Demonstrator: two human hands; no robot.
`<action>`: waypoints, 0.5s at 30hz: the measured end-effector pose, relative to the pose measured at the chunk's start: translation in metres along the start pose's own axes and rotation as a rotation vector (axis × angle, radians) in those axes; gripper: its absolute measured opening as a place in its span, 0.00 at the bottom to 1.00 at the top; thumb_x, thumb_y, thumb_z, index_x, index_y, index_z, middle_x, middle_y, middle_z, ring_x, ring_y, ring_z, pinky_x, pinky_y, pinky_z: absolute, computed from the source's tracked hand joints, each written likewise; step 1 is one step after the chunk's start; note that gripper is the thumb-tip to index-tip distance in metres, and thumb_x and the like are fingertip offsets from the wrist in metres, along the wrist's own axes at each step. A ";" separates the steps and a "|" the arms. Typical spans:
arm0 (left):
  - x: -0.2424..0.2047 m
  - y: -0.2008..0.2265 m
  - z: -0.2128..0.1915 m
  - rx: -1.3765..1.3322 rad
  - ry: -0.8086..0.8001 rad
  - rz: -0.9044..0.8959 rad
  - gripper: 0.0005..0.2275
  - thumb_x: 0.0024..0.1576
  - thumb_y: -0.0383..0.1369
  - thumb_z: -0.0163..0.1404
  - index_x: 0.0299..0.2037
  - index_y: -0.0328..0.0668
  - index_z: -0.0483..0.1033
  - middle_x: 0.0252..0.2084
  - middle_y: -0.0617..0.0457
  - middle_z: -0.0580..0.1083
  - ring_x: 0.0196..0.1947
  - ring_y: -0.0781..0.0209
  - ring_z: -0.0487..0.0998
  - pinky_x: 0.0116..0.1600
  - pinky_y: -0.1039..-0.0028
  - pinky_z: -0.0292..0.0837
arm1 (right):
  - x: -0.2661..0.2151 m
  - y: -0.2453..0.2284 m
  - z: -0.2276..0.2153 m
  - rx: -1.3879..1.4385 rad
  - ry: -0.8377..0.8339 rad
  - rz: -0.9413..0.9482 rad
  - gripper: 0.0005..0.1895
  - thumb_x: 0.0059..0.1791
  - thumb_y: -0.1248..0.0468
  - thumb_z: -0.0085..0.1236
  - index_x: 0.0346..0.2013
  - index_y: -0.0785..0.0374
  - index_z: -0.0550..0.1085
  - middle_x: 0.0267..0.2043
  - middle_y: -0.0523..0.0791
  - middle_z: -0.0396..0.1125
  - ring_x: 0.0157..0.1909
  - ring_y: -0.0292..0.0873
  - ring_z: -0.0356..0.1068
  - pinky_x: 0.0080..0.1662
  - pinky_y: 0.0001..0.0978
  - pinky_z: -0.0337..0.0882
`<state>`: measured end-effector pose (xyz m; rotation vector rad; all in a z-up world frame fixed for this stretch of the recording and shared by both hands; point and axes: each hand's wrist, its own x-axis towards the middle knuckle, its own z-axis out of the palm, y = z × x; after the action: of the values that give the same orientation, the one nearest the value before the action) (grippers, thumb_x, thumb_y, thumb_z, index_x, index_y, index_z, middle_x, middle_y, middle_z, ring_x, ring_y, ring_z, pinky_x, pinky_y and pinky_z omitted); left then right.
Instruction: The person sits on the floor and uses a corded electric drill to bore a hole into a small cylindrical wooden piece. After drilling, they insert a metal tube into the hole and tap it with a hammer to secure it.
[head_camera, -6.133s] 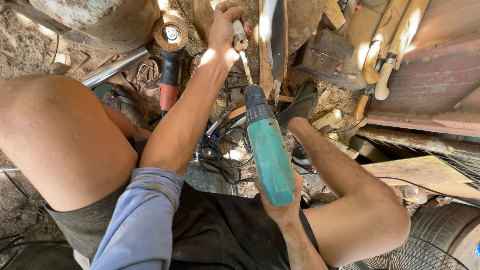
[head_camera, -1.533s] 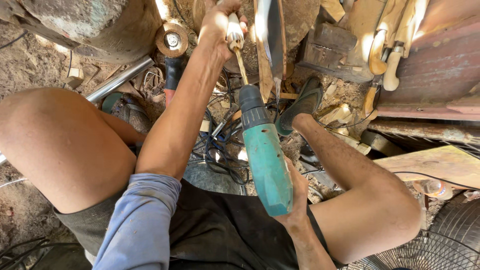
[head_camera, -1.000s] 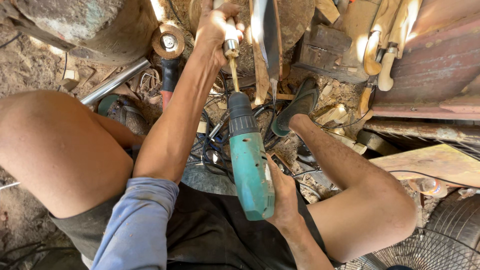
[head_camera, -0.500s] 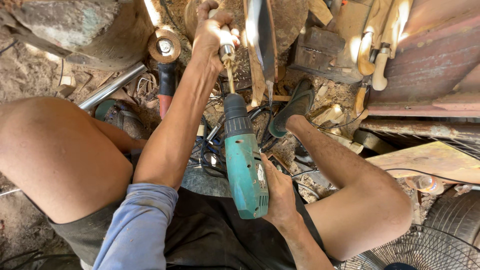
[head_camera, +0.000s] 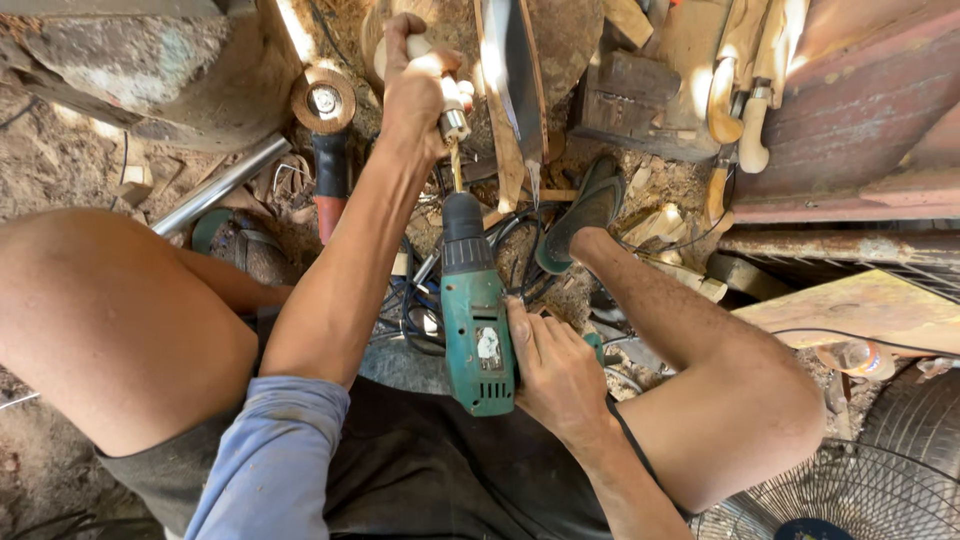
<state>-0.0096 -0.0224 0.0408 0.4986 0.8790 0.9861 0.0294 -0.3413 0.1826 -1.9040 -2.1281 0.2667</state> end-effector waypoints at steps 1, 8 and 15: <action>0.000 -0.001 -0.001 0.033 0.006 0.016 0.17 0.60 0.17 0.44 0.56 0.50 0.69 0.48 0.37 0.75 0.33 0.55 0.82 0.27 0.75 0.86 | 0.000 0.000 -0.001 -0.015 -0.010 -0.007 0.50 0.30 0.65 0.72 0.62 0.80 0.61 0.39 0.55 0.69 0.40 0.56 0.72 0.44 0.44 0.74; -0.001 0.000 -0.004 0.037 0.048 -0.046 0.21 0.50 0.13 0.52 0.51 0.48 0.68 0.46 0.40 0.73 0.32 0.52 0.80 0.23 0.71 0.84 | -0.001 0.005 -0.002 0.086 0.046 0.017 0.48 0.33 0.67 0.71 0.64 0.77 0.61 0.45 0.56 0.70 0.43 0.55 0.74 0.45 0.43 0.74; 0.005 -0.006 -0.005 -0.365 0.138 -0.211 0.18 0.54 0.18 0.51 0.51 0.48 0.63 0.39 0.41 0.72 0.23 0.53 0.75 0.18 0.71 0.75 | -0.005 -0.001 0.016 0.602 0.140 0.449 0.27 0.43 0.59 0.70 0.51 0.72 0.72 0.39 0.49 0.75 0.39 0.45 0.75 0.41 0.37 0.76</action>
<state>-0.0089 -0.0210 0.0315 0.0268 0.8318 0.9666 0.0236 -0.3459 0.1672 -1.9107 -1.3005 0.7419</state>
